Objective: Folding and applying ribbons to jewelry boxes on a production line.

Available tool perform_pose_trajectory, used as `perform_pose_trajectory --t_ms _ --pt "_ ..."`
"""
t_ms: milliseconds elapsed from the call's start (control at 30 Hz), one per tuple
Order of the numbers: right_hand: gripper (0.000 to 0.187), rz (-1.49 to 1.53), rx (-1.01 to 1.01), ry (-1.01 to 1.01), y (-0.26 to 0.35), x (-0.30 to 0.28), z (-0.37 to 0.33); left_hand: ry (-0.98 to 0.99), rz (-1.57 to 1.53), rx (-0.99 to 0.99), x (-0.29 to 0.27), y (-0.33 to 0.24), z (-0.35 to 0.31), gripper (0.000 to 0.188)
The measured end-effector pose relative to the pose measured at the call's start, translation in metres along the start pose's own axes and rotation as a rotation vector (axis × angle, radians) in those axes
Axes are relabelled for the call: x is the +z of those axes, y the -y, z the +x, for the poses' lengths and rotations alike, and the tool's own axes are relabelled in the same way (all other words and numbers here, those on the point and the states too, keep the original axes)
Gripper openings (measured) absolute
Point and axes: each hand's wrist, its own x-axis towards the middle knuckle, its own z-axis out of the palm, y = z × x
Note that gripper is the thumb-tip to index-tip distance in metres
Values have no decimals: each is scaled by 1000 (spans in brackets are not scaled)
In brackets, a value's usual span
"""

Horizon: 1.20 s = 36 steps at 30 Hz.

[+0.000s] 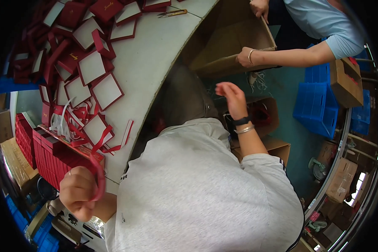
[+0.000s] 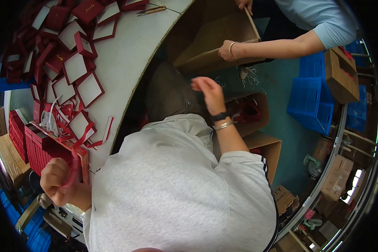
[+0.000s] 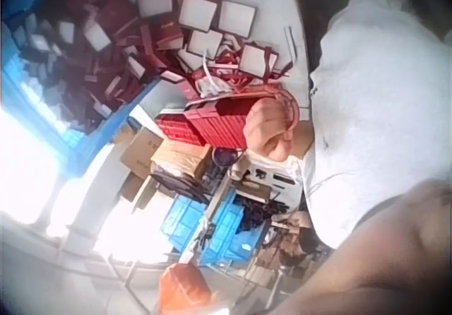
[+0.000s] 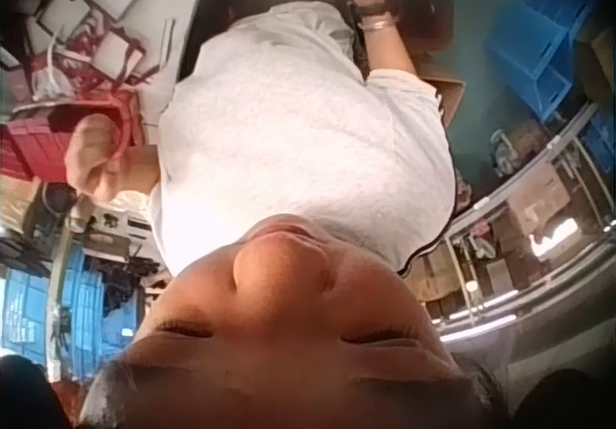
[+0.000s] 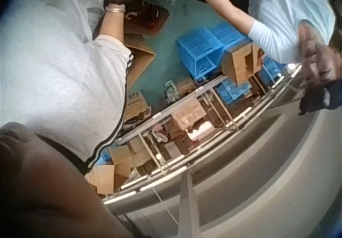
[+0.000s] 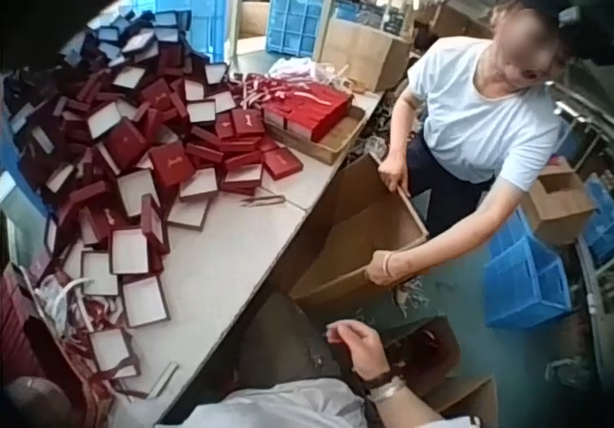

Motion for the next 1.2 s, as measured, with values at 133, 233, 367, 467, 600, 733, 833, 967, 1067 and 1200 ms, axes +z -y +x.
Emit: perform_pose_trajectory --t_ms 133,233,367,467,600,733,833,967,1067,1200 --pt "33 274 -200 1141 102 156 9 400 482 158 44 -25 41 25" --pt "33 280 -174 1635 134 217 1 534 701 232 45 -49 62 28" --pt "24 298 118 2038 140 257 -10 470 814 252 29 -68 54 29" --pt "13 214 162 2088 146 266 -14 361 842 177 23 -72 38 28" --pt "14 200 161 1978 138 263 -11 200 854 153 19 -53 27 29" --pt "10 44 -110 1640 154 240 6 -436 739 -356 17 -17 -4 26" --pt "8 382 -237 1275 170 201 21 -448 744 -704 5 28 -33 29" --pt "12 359 -583 880 195 152 37 -473 981 -875 9 93 -57 31" --pt "14 384 -752 776 208 122 35 -354 1065 -856 14 118 -49 32" --pt "15 252 -721 853 202 127 36 -274 1109 -790 21 130 -43 30"
